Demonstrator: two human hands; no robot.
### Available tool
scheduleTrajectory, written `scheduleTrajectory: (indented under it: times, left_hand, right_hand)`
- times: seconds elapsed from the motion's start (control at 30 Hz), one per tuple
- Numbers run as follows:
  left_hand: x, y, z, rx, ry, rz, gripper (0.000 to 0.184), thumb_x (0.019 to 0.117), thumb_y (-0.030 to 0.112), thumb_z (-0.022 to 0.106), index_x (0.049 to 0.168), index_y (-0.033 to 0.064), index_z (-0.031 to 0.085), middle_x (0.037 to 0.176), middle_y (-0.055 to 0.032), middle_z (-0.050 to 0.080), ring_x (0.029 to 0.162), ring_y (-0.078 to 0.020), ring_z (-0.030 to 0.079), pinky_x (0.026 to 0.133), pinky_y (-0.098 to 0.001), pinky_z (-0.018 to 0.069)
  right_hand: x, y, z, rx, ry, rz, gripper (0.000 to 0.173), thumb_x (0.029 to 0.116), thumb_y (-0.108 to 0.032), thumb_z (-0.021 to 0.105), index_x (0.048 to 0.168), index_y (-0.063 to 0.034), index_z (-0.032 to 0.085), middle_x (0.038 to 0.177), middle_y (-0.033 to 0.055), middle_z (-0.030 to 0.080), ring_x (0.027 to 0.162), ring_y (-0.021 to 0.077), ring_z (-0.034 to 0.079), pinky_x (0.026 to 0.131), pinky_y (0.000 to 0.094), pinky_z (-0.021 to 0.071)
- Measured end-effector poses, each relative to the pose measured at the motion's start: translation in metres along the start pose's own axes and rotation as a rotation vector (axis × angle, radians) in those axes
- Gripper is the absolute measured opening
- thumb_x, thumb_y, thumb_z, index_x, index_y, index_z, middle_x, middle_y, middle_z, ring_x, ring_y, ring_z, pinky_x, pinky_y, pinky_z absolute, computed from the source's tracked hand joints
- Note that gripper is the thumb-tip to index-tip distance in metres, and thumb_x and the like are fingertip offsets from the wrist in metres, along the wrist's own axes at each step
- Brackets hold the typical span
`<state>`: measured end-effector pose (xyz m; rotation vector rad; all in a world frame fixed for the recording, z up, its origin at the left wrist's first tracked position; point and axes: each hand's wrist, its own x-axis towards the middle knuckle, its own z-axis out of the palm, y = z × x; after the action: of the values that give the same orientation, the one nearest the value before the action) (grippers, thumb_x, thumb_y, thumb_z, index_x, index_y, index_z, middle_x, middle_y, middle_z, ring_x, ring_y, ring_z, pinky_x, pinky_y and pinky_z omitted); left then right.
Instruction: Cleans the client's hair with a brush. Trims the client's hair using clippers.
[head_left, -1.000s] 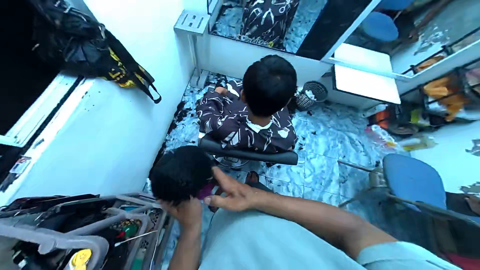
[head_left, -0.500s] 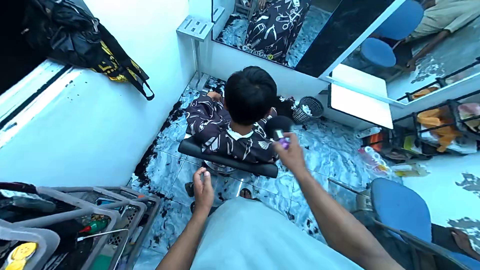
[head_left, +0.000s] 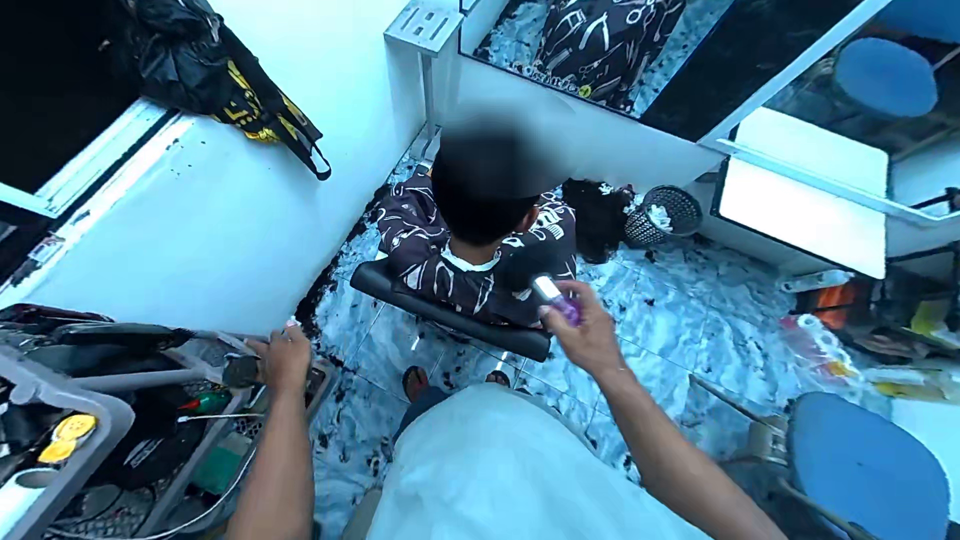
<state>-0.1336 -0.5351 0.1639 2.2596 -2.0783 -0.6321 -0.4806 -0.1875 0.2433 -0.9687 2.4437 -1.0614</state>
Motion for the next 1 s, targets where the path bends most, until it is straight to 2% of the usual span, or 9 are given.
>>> scheduleTrajectory:
  times: [0.07,0.17,0.3,0.4,0.5,0.6,0.67,0.83,1.0]
  left_hand:
    - [-0.014,0.028,-0.007,-0.084,0.007,0.209,0.063,0.1104,0.047,0.031,0.144,-0.0012,0.054,0.162,-0.0355,0.026,0.141,-0.0577,0.039,0.109,-0.0731,0.0357]
    - [-0.034,0.083,0.008,-0.212,0.019,0.585,0.056,0.1095,0.041,0.039,0.144,0.0003,0.055,0.163,-0.0310,0.028,0.151,-0.0523,0.024,0.121,-0.0678,0.0225]
    - [-0.041,0.116,0.023,-0.350,0.099,0.865,0.047,0.1093,0.040,0.041,0.134,0.0091,0.066,0.162,-0.0200,0.039,0.155,-0.0446,0.020,0.126,-0.0622,0.0123]
    - [-0.009,0.106,0.033,-0.463,0.081,0.873,0.039,0.1082,0.031,0.044,0.123,0.0081,0.073,0.151,-0.0189,0.053,0.151,-0.0368,0.035,0.128,-0.0570,0.0122]
    - [0.029,0.067,0.016,-0.453,0.010,0.773,0.044,0.1090,0.036,0.043,0.124,0.0058,0.071,0.146,-0.0169,0.058,0.148,-0.0331,0.040,0.128,-0.0551,0.0154]
    - [0.054,0.035,-0.003,-0.502,0.038,0.613,0.046,0.1092,0.037,0.042,0.122,0.0020,0.069,0.145,-0.0200,0.056,0.144,-0.0323,0.045,0.123,-0.0535,0.0287]
    - [0.056,0.038,-0.012,-0.574,0.083,0.578,0.042,0.1081,0.033,0.044,0.117,0.0011,0.070,0.144,-0.0193,0.058,0.142,-0.0302,0.047,0.119,-0.0502,0.0342]
    - [0.019,0.103,-0.018,-0.727,0.007,0.913,0.036,0.1071,0.027,0.048,0.112,0.0017,0.073,0.141,-0.0193,0.061,0.145,-0.0363,0.044,0.126,-0.0523,0.0247]
    - [-0.011,0.144,-0.019,-0.716,-0.138,1.219,0.035,0.1057,0.027,0.049,0.120,0.0069,0.074,0.138,-0.0114,0.065,0.140,-0.0284,0.052,0.121,-0.0503,0.0351]
  right_hand:
    - [0.033,0.013,0.019,-0.201,-0.034,-0.161,0.048,0.0958,-0.035,0.065,0.134,-0.0057,0.066,0.108,0.0177,0.072,0.093,0.0318,0.071,0.080,0.0538,0.0590]
    - [0.076,0.078,0.000,-0.073,0.030,0.390,0.049,0.1014,-0.042,0.061,0.132,-0.0042,0.062,0.118,0.0288,0.066,0.105,0.0471,0.066,0.088,0.0699,0.0509]
    - [0.030,0.020,0.002,0.105,0.340,0.175,0.057,0.1010,-0.038,0.059,0.142,-0.0011,0.047,0.110,0.0177,0.065,0.076,0.0227,0.066,0.066,0.0435,0.0591]
    - [-0.043,-0.024,0.060,-0.022,0.350,-0.032,0.058,0.1004,-0.032,0.059,0.138,0.0121,0.049,0.115,0.0260,0.066,0.095,0.0255,0.069,0.085,0.0430,0.0595]
    - [-0.104,-0.026,0.114,0.378,0.478,0.499,0.040,0.1056,-0.019,0.053,0.132,0.0108,0.049,0.100,0.0178,0.065,0.076,0.0204,0.070,0.066,0.0370,0.0626]
    - [-0.105,-0.041,0.137,0.812,0.641,1.031,0.037,0.1108,-0.041,0.038,0.123,-0.0079,0.047,0.090,0.0082,0.062,0.059,0.0219,0.062,0.051,0.0426,0.0574]
    - [-0.078,-0.079,0.167,0.963,0.476,1.057,0.037,0.1109,-0.044,0.033,0.117,-0.0102,0.047,0.084,0.0045,0.061,0.058,0.0173,0.059,0.052,0.0392,0.0557]
    - [0.028,-0.167,0.264,0.783,-0.844,0.748,0.040,0.1114,-0.041,0.040,0.130,-0.0090,0.056,0.085,0.0074,0.064,0.055,0.0150,0.056,0.051,0.0311,0.0535]
    - [-0.016,-0.138,0.198,0.142,-0.750,0.202,0.044,0.0971,-0.040,0.068,0.132,-0.0142,0.065,0.109,0.0073,0.072,0.086,0.0154,0.071,0.076,0.0391,0.0621]
